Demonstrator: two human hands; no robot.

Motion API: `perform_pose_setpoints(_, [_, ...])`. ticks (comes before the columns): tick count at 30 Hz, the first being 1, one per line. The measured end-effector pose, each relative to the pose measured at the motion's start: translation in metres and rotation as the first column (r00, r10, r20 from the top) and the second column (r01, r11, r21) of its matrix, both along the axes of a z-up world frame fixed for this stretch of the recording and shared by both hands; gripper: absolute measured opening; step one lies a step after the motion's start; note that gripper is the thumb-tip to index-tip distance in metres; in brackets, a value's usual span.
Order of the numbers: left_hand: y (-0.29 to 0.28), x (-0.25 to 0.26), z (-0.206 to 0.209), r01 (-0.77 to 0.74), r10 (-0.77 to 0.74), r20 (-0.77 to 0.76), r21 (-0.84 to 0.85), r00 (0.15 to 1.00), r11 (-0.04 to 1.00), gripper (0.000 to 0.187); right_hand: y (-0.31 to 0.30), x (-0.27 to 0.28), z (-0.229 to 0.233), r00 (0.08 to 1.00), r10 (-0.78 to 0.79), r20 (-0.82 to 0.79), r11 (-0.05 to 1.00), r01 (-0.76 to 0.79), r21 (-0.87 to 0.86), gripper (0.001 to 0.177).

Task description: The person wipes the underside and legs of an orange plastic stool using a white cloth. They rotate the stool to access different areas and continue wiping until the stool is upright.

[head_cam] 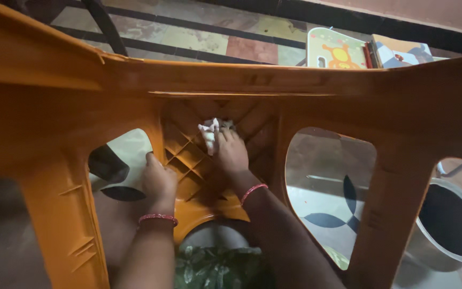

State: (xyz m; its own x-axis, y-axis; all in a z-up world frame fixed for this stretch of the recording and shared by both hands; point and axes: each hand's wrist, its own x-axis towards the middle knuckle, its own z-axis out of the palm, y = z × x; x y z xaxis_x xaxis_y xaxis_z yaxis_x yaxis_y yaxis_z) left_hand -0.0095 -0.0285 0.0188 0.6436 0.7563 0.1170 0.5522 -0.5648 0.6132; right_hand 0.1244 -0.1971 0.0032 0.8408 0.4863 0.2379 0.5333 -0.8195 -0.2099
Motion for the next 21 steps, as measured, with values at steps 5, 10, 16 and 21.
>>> perform_pose_setpoints(5, [0.0, 0.0, 0.015, -0.02, 0.012, -0.114, -0.072, 0.993, 0.997, 0.034, -0.003, 0.013, 0.051, 0.958, 0.142, -0.25, 0.889, -0.013, 0.457, 0.06])
perform_pose_setpoints(10, [-0.006, 0.0, 0.013, -0.048, 0.044, -0.113, -0.029, 0.993, 0.998, 0.036, 0.043, 0.019, 0.065, 0.927, 0.334, 0.17, 0.938, -0.345, 0.039, 0.061])
perform_pose_setpoints(16, [-0.002, 0.001, 0.011, -0.036, 0.031, -0.1, -0.049, 0.995, 0.998, 0.032, 0.05, 0.002, 0.045, 0.92, 0.166, 0.354, 0.985, -0.173, -0.012, 0.038])
perform_pose_setpoints(21, [0.0, 0.002, 0.019, -0.024, 0.01, -0.122, -0.109, 0.992, 0.994, 0.034, 0.032, 0.005, 0.057, 0.877, 0.24, 0.417, 0.969, -0.239, -0.056, 0.031])
